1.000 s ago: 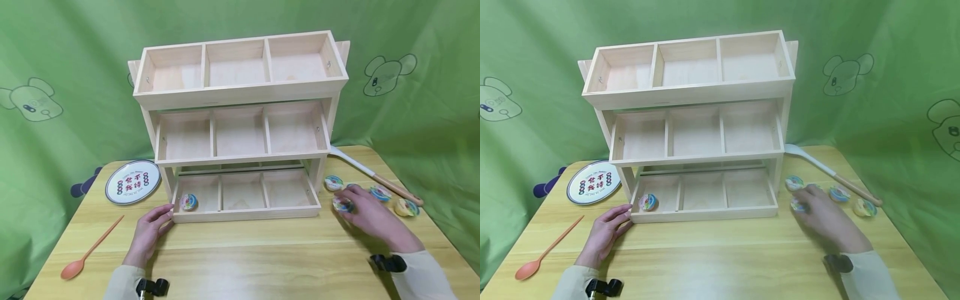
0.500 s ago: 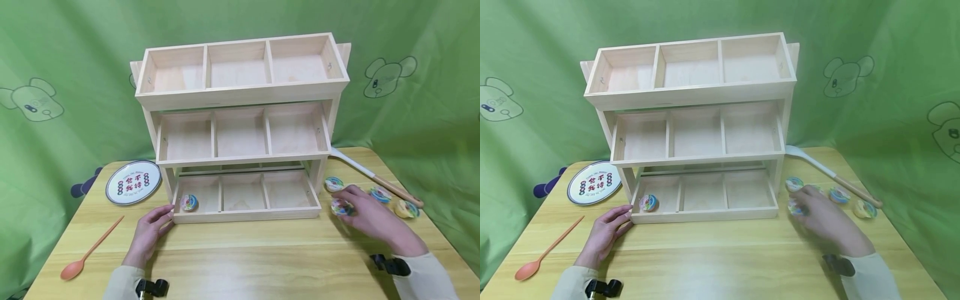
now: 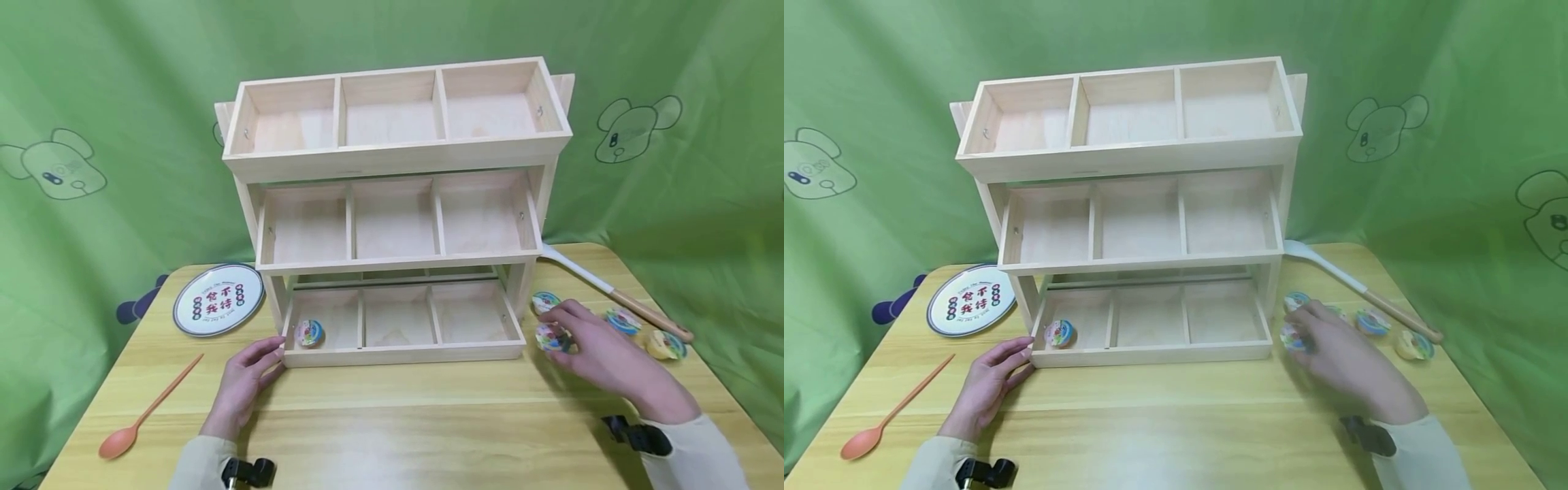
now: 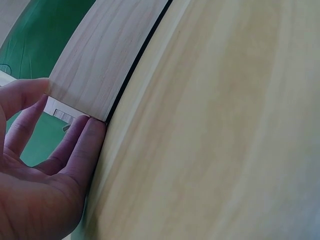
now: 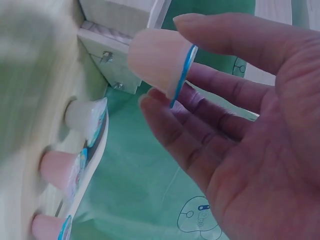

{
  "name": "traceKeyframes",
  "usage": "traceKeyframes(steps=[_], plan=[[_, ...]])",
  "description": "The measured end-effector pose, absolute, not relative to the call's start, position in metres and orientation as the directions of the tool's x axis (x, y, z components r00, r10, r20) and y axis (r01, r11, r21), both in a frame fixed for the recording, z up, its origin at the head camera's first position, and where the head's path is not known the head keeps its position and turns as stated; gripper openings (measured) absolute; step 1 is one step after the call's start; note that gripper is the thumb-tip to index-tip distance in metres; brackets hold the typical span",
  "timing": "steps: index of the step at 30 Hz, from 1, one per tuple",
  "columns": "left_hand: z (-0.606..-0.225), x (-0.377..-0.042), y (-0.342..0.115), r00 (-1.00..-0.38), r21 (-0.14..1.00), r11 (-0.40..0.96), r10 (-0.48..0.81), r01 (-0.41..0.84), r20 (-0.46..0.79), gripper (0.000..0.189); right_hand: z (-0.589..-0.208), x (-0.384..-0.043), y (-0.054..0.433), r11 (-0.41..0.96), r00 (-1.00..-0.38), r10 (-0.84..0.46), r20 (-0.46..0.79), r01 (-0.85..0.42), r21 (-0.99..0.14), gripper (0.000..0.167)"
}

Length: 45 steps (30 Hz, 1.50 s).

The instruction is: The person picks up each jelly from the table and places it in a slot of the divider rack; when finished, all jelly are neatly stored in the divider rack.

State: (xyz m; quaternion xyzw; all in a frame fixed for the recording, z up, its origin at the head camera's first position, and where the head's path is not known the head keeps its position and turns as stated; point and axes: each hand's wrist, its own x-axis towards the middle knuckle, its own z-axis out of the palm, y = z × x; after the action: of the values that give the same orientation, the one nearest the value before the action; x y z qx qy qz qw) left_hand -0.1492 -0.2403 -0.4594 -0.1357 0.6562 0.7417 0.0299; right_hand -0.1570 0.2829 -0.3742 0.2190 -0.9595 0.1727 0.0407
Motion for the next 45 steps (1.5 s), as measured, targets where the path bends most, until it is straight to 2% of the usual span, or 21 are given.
traceKeyframes(steps=[9,16,33,45], plan=[[-0.460,-0.150,-0.240,-0.963,0.965,-0.150,-0.129,-0.217,-0.237,0.035,-0.372,-0.162,0.271,0.822,-0.883,-0.441,0.161,-0.470,-0.321,0.055],[-0.459,-0.150,-0.240,-0.962,0.964,-0.148,-0.130,-0.221,-0.241,0.035,-0.369,-0.165,0.259,0.808,-0.873,-0.452,0.182,-0.487,-0.331,0.050],[-0.464,-0.150,-0.241,-0.965,0.966,-0.169,-0.141,-0.196,-0.221,0.032,-0.361,-0.180,0.219,0.776,-0.863,-0.488,0.130,-0.498,-0.387,0.049],[-0.462,-0.151,-0.243,-0.966,0.967,-0.151,-0.128,-0.206,-0.226,0.033,-0.364,-0.190,0.197,0.737,-0.833,-0.530,0.161,-0.546,-0.399,0.043]])
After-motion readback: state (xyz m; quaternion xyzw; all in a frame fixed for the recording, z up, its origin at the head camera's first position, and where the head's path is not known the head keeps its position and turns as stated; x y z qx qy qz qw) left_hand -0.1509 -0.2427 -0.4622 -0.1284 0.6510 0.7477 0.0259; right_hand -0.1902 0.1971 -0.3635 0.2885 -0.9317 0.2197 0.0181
